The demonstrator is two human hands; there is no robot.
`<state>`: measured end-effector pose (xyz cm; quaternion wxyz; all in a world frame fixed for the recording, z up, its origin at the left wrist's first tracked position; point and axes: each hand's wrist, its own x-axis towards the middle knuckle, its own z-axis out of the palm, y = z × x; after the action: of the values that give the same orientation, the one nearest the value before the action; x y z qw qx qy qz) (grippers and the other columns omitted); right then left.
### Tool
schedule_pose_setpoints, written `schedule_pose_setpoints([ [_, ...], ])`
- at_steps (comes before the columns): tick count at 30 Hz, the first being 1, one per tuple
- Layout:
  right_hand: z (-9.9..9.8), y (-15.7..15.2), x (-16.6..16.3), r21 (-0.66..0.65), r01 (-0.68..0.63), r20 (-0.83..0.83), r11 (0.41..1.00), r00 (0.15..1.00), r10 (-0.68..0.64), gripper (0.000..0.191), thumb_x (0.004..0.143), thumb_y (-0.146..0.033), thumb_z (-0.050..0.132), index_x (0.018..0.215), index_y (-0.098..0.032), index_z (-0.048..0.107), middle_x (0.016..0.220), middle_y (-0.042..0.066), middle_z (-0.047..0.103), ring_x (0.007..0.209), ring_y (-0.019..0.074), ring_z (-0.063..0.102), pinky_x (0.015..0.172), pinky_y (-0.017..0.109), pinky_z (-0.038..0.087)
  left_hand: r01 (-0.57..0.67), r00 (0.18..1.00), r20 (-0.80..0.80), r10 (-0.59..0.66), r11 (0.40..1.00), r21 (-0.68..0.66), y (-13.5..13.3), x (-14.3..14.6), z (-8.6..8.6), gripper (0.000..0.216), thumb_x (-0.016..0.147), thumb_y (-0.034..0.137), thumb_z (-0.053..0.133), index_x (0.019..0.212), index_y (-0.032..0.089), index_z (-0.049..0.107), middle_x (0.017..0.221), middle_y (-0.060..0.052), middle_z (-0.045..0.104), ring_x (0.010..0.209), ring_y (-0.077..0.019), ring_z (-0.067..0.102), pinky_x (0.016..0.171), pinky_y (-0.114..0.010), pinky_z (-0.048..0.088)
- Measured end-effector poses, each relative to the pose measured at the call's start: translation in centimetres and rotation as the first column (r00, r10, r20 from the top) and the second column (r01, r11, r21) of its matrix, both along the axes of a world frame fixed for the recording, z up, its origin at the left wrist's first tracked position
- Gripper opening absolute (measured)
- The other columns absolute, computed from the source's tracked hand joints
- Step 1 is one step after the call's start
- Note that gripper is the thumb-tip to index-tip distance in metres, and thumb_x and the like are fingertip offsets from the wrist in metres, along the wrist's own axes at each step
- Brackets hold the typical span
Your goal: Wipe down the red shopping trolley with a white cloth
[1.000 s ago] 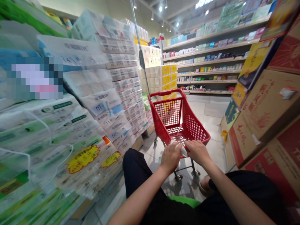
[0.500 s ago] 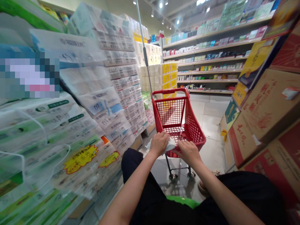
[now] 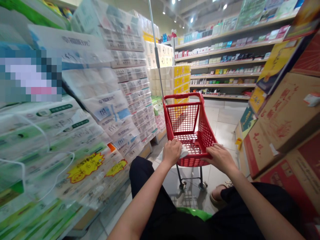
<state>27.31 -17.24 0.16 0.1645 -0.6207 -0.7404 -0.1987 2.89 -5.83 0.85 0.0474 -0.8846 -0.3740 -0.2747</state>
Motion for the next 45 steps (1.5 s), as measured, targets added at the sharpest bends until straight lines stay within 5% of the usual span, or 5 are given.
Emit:
schedule_pose_setpoints([
  [12,-1.0,-0.7,-4.5,0.059,0.092,-0.048,0.994,0.995,-0.089,0.025,0.086,-0.044,0.058,0.076,-0.022,0.054,0.075,0.005,0.064,0.083,0.0211,0.053,0.089,0.034,0.032,-0.048,0.996,-0.069,0.057,0.991,0.126,-3.4,-1.5,-0.7,0.018,0.097,0.027,0.041,0.097,0.022,0.058,0.092,-0.006,0.059,0.087,-0.0226,0.051,0.075,-0.037,0.037],
  [23,-1.8,0.4,-6.1,0.103,0.081,-0.106,0.991,0.992,-0.07,0.011,0.071,-0.014,0.057,0.08,-0.021,0.058,0.075,0.004,0.064,0.079,0.0203,0.052,0.091,0.033,0.032,0.16,0.981,-0.132,-0.139,0.973,0.163,-6.3,4.8,-1.4,0.016,0.096,0.022,0.042,0.105,0.019,0.055,0.097,-0.007,0.058,0.086,-0.0207,0.054,0.072,-0.035,0.041],
  [27,-1.7,0.1,-5.0,0.11,0.072,-0.076,0.991,0.995,-0.063,0.003,0.079,-0.024,0.056,0.078,-0.022,0.057,0.075,0.004,0.064,0.079,0.0207,0.051,0.09,0.034,0.031,0.212,0.97,-0.149,-0.189,0.965,0.154,-4.6,1.4,-1.1,0.02,0.098,0.037,0.043,0.106,0.023,0.056,0.099,-0.005,0.059,0.089,-0.0194,0.054,0.074,-0.033,0.04],
  [33,-1.5,0.1,-4.3,0.093,0.077,-0.059,0.993,0.996,-0.072,0.026,0.085,-0.046,0.056,0.078,-0.021,0.057,0.075,0.005,0.064,0.08,0.0205,0.051,0.089,0.034,0.03,0.129,0.982,-0.156,-0.107,0.982,0.14,-1.3,-4.8,-0.9,0.022,0.097,0.038,0.044,0.112,0.028,0.056,0.105,-0.003,0.059,0.09,-0.0169,0.055,0.075,-0.031,0.038],
  [45,-1.6,0.7,-5.9,0.1,0.085,-0.094,0.991,0.993,-0.075,0.007,0.082,-0.022,0.053,0.08,-0.021,0.06,0.076,0.004,0.064,0.079,0.0203,0.052,0.092,0.033,0.03,0.186,0.976,-0.139,-0.166,0.972,0.145,-5.2,3.9,-1.4,0.019,0.098,0.031,0.041,0.098,0.02,0.057,0.093,-0.006,0.057,0.086,-0.0198,0.054,0.072,-0.033,0.04],
])
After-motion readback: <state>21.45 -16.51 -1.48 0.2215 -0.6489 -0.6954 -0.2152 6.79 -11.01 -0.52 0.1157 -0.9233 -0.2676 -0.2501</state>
